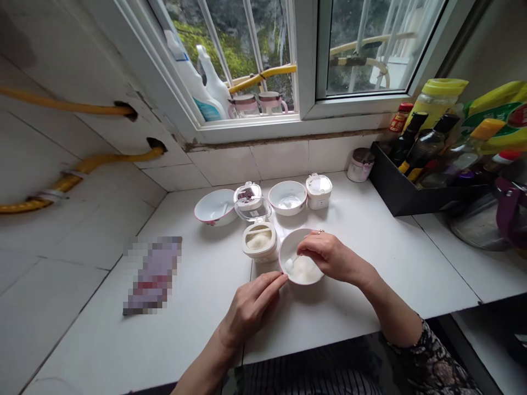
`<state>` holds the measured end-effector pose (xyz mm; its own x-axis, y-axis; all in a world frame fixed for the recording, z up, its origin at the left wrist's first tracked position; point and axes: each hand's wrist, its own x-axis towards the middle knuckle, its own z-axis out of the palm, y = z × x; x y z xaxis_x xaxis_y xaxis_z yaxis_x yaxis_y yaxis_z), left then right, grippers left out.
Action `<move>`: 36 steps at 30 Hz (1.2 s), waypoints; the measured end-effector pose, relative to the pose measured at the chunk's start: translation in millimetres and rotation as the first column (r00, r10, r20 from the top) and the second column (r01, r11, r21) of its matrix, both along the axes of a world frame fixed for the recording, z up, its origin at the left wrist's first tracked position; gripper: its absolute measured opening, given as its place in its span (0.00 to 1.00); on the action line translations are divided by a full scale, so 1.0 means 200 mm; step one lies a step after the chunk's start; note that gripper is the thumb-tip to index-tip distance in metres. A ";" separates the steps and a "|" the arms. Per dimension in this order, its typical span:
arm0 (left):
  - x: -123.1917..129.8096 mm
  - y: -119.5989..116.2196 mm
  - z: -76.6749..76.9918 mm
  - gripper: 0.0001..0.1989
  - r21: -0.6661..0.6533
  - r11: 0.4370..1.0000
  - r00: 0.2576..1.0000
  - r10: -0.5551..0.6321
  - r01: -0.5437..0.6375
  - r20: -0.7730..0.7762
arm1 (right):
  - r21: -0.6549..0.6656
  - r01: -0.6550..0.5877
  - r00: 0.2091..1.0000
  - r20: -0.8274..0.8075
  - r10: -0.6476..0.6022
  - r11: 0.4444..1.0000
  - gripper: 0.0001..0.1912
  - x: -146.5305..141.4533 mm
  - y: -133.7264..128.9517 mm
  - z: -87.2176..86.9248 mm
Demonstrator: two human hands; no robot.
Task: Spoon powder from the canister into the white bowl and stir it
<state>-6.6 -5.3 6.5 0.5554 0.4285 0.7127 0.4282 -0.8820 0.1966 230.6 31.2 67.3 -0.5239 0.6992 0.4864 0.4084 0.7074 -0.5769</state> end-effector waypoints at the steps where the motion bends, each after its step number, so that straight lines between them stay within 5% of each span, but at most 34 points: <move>1: 0.00 0.00 0.00 0.17 -0.004 1.000 1.000 0.004 -0.004 -0.002 | 0.000 0.013 1.000 -0.005 -0.013 1.000 0.12 0.00 0.00 0.00; 8: 0.00 0.01 0.00 0.17 -0.006 1.000 1.000 -0.005 0.005 0.001 | 0.067 0.056 0.998 -0.005 -0.056 0.996 0.11 -0.01 0.01 -0.03; 16: 0.00 0.01 0.00 0.19 -0.017 0.999 0.999 0.034 -0.034 -0.037 | 0.235 0.281 0.951 0.062 -0.303 0.931 0.12 0.03 0.04 -0.06; 20: 0.01 0.01 0.00 0.18 -0.034 0.999 0.998 0.041 -0.042 -0.043 | 0.222 0.193 0.971 0.097 -0.219 0.956 0.12 0.00 0.04 -0.07; 25: 0.01 0.01 0.00 0.17 -0.023 0.998 0.997 0.049 -0.051 -0.057 | 0.198 0.289 0.954 0.027 -0.300 0.937 0.12 0.00 0.04 -0.06; 29: 0.01 0.01 0.00 0.16 -0.015 0.998 0.996 0.058 -0.059 -0.062 | 0.093 0.108 0.994 -0.004 -0.108 0.990 0.11 -0.01 0.03 -0.05; 36: 0.01 0.01 0.00 0.16 -0.016 0.998 0.996 0.058 -0.059 -0.065 | -0.049 0.058 0.998 -0.005 -0.058 0.997 0.10 0.00 0.01 -0.01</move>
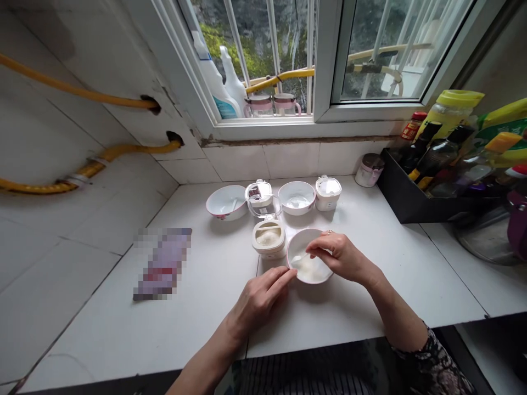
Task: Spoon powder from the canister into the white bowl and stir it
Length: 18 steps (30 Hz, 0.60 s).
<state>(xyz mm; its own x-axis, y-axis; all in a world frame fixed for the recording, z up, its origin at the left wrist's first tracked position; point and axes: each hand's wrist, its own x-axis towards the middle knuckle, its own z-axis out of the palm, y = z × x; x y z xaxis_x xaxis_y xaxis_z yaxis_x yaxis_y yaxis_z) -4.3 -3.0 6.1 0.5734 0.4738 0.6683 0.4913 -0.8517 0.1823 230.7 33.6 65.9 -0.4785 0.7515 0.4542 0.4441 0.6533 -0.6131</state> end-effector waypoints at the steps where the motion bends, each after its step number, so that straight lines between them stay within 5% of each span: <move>1: 0.00 0.00 0.00 0.16 0.000 1.000 1.000 0.002 -0.002 -0.001 | -0.028 -0.015 1.000 0.008 0.015 0.999 0.10 0.01 0.00 0.01; 7: 0.00 0.00 -0.01 0.16 0.017 1.000 1.000 0.008 -0.008 -0.005 | 0.106 0.215 0.965 0.132 -0.228 0.971 0.12 0.04 0.01 0.02; 13: 0.00 0.00 -0.01 0.17 0.006 1.000 1.000 0.020 -0.019 -0.014 | 0.069 0.092 0.975 0.197 -0.104 0.993 0.12 0.05 0.00 0.04; 18: 0.01 0.00 0.00 0.17 0.006 1.000 1.000 0.012 -0.012 0.003 | 0.128 0.251 0.946 0.180 -0.271 0.959 0.11 0.06 0.00 0.05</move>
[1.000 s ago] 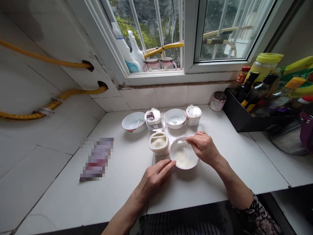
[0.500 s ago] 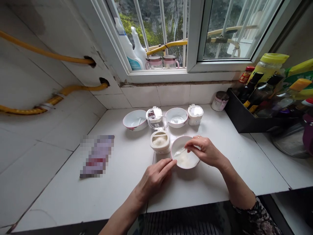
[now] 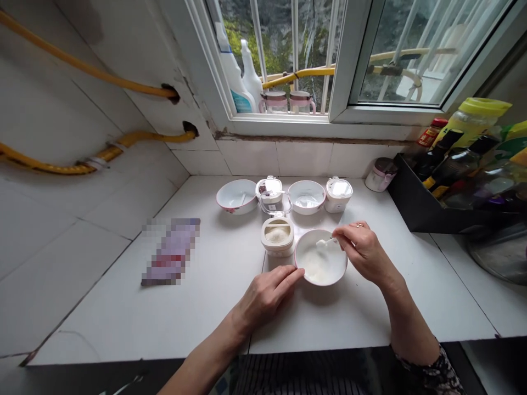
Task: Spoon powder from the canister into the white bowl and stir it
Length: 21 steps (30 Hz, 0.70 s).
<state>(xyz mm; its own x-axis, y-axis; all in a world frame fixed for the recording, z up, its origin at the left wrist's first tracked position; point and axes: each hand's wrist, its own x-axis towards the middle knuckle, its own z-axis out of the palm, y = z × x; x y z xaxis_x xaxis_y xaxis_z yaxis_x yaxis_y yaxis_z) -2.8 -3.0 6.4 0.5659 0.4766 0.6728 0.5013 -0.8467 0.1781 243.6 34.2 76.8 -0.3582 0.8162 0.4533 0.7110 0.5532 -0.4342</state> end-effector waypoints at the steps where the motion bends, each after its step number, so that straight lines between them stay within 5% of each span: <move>1: 0.00 0.00 0.00 0.18 0.000 1.000 1.000 0.001 -0.001 -0.001 | 0.034 0.015 1.000 0.021 -0.015 0.999 0.11 -0.01 0.00 -0.01; 4: 0.00 0.00 0.01 0.19 0.000 1.000 1.000 0.001 -0.001 -0.009 | 0.069 -0.078 0.995 0.062 0.074 0.995 0.13 -0.04 0.00 -0.04; 7: 0.00 0.00 0.01 0.18 -0.003 1.000 1.000 0.001 -0.001 -0.001 | -0.049 -0.242 0.970 0.016 0.243 0.969 0.13 -0.06 -0.01 -0.04; 13: 0.00 0.00 0.01 0.16 0.003 1.000 1.000 -0.007 0.007 0.006 | -0.015 -0.068 0.996 0.053 0.069 0.998 0.13 0.01 0.00 0.00; 21: 0.00 0.00 0.03 0.16 -0.009 1.000 1.000 -0.012 0.012 0.000 | -0.159 -0.062 0.992 0.099 0.079 0.985 0.11 0.06 -0.04 0.06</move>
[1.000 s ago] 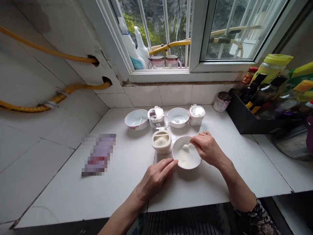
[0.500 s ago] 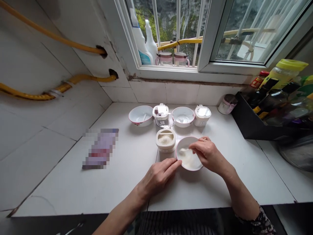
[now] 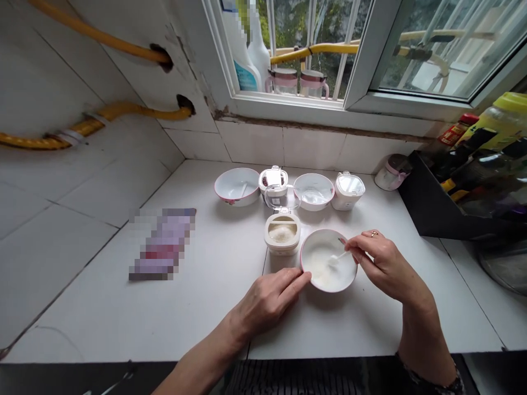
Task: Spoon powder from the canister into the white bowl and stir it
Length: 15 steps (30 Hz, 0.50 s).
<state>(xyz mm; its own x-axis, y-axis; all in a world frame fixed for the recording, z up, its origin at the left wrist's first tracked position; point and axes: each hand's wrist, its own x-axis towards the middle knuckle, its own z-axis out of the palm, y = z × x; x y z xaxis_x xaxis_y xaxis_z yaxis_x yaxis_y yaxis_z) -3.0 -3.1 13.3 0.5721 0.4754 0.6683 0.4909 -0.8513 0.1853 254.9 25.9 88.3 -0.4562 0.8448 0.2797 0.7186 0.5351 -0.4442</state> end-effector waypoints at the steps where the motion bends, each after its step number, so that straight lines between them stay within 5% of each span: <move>1: 0.00 0.00 0.00 0.16 -0.002 1.000 1.000 -0.002 0.002 0.002 | 0.011 0.013 1.000 -0.004 -0.013 1.000 0.11 0.00 0.00 0.01; 6: 0.00 0.00 0.00 0.15 -0.015 1.000 1.000 -0.008 0.008 -0.002 | -0.029 0.110 0.992 0.062 -0.108 0.993 0.11 0.00 -0.02 0.02; 11: 0.00 -0.01 0.01 0.15 -0.039 0.999 1.000 -0.010 0.010 0.000 | -0.193 0.022 0.999 -0.030 -0.028 0.981 0.13 -0.06 -0.06 0.04; 15: 0.00 -0.01 0.02 0.15 -0.056 0.998 1.000 -0.008 0.008 -0.001 | -0.173 0.001 1.000 -0.023 -0.005 0.985 0.12 -0.02 -0.06 0.06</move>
<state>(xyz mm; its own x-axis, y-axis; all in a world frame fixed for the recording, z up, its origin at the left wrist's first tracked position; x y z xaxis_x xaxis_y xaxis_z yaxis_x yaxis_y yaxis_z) -3.3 -4.4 16.7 0.5773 0.5071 0.6400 0.4841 -0.8437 0.2319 250.5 14.5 100.6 -0.4483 0.8828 0.1402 0.7084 0.4465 -0.5466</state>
